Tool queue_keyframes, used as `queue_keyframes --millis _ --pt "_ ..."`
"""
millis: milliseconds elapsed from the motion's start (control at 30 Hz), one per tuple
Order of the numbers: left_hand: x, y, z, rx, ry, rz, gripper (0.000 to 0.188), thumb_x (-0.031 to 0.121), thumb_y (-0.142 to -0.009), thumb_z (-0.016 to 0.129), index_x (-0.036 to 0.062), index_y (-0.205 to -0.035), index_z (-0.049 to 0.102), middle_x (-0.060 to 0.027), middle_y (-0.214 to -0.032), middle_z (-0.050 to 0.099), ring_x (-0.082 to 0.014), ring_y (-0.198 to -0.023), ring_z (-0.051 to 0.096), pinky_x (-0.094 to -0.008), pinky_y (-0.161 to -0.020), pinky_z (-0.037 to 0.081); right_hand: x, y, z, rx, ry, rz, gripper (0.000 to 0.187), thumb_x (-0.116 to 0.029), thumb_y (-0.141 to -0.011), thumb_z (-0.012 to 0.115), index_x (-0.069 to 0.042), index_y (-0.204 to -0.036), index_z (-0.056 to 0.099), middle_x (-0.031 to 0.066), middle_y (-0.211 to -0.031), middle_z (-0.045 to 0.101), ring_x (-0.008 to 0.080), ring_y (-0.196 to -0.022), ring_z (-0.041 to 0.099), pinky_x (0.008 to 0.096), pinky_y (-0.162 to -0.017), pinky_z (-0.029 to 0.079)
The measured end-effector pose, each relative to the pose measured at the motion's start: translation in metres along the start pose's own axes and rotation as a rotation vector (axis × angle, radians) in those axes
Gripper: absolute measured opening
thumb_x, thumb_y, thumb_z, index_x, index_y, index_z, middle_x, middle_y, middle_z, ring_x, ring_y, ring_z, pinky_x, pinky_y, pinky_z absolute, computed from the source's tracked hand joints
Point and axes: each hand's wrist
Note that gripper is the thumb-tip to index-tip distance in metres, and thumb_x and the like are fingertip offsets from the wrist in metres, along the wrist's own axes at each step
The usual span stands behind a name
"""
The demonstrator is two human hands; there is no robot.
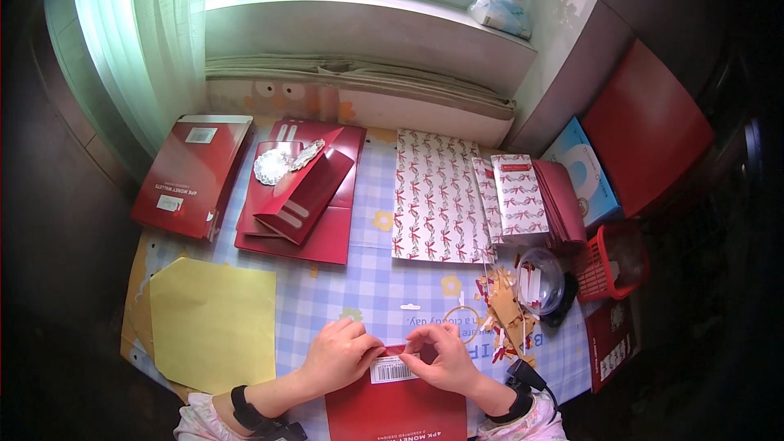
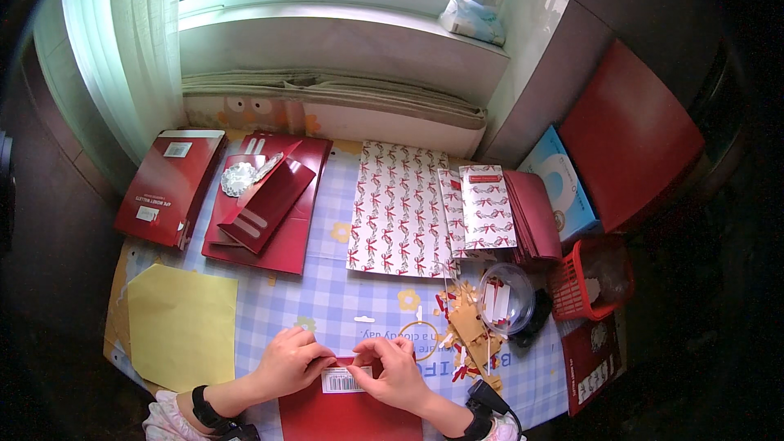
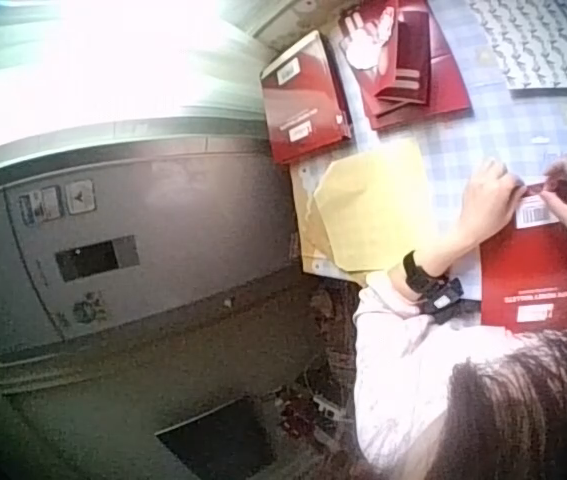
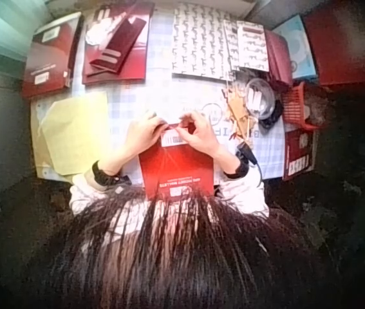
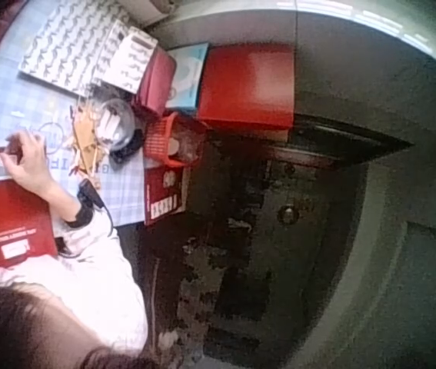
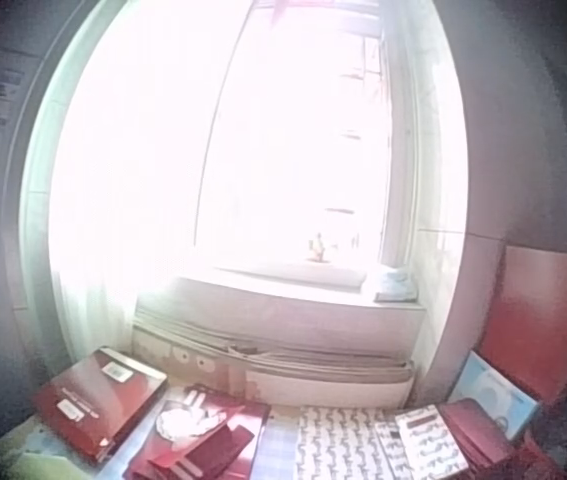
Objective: The recorder folds and assembles a red cardboard wallet box and prepares a yellow envelope.
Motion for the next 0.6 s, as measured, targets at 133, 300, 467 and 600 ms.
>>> queue_keyframes --millis 133,300,467,600 --pt "0.0020 -0.0010 -0.0017 -0.003 -0.004 0.004 0.008 0.018 -0.073 0.065 0.0097 -0.072 0.063 -0.0041 -0.067 0.050 -0.0217 -0.067 0.051 -0.0335 -0.059 0.041 0.0025 0.0007 0.0022 -0.018 0.018 0.004 0.027 -0.017 -0.075 0.067 -0.009 -0.095 0.051 -0.0035 -0.071 0.062 0.0087 -0.065 0.057 0.0314 -0.078 0.026" --pt "0.0009 -0.0006 -0.0013 -0.005 0.004 0.007 0.007 0.016 -0.072 0.065 0.0097 -0.073 0.063 -0.0041 -0.068 0.050 -0.0214 -0.068 0.052 -0.0332 -0.059 0.040 0.0026 0.0005 0.0027 -0.030 0.033 0.028 0.026 -0.016 -0.076 0.067 -0.009 -0.095 0.050 -0.0037 -0.069 0.061 0.0089 -0.063 0.056 0.0315 -0.077 0.027" --pt "0.0002 -0.0011 -0.0005 -0.013 0.021 0.008 0.006 0.015 -0.071 0.064 0.0098 -0.074 0.063 -0.0041 -0.068 0.050 -0.0214 -0.068 0.052 -0.0330 -0.060 0.040 0.0048 0.0009 0.0030 -0.005 0.068 0.022 0.025 -0.017 -0.077 0.066 -0.008 -0.094 0.049 -0.0030 -0.070 0.060 0.0101 -0.062 0.056 0.0321 -0.077 0.028" --pt "0.0006 -0.0008 -0.0023 -0.016 0.025 0.006 0.006 0.014 -0.071 0.064 0.0096 -0.074 0.063 -0.0042 -0.068 0.050 -0.0214 -0.068 0.052 -0.0330 -0.060 0.040 0.0024 0.0002 0.0034 -0.003 0.077 0.018 0.025 -0.017 -0.077 0.066 -0.008 -0.093 0.049 -0.0025 -0.071 0.060 0.0108 -0.063 0.057 0.0322 -0.077 0.028"
Point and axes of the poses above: each hand's wrist, its own y-axis away from the middle knuckle, its own z-axis out of the palm, x = y × z
